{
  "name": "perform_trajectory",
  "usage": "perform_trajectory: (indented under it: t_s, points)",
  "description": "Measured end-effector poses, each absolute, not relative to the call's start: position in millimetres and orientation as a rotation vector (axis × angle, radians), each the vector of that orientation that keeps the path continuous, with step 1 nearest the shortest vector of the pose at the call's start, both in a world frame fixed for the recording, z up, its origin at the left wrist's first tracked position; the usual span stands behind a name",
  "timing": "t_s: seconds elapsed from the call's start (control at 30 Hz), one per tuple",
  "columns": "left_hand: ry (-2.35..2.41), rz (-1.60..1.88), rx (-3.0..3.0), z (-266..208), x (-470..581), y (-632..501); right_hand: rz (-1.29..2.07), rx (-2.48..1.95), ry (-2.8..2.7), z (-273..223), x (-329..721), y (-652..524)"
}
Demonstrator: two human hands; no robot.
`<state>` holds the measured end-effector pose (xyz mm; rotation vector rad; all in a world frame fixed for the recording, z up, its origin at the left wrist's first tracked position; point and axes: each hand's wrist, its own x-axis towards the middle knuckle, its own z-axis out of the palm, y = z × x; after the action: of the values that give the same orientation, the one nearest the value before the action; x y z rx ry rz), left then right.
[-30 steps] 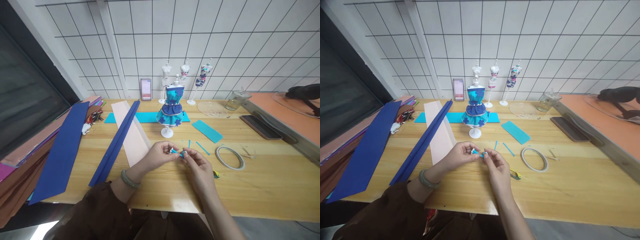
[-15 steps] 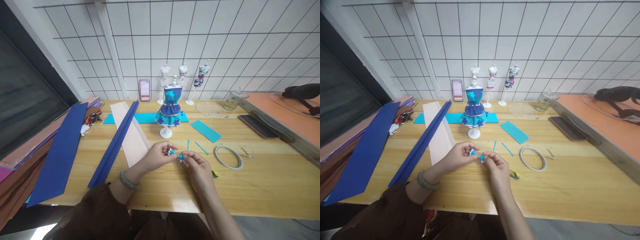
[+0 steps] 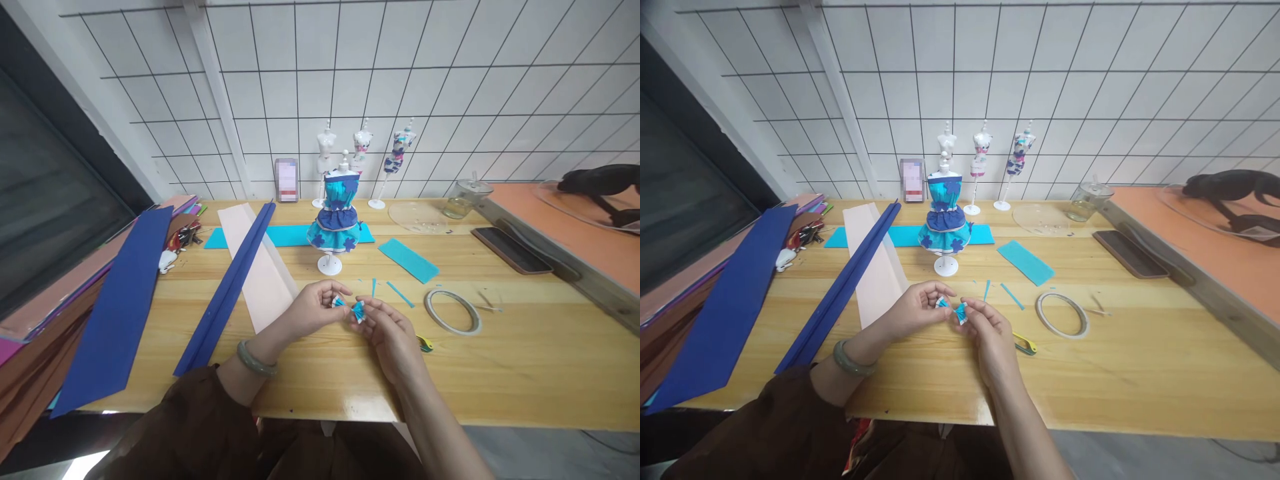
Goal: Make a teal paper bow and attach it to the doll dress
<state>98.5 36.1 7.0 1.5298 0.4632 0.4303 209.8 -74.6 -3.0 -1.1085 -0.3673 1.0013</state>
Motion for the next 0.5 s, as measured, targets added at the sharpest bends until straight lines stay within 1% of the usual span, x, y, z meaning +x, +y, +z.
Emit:
perform_trajectory:
  t_s: [0.23,0.5]
  points:
    - [0.467,0.442,1.560,7.3,98.3,33.4,0.937,-1.180,-0.411,-8.1,210.3,-73.9]
    - [0.466,0.465,1.529,6.7,98.3,38.1,1.034,-1.109,-0.413,-3.5,209.3,-75.5]
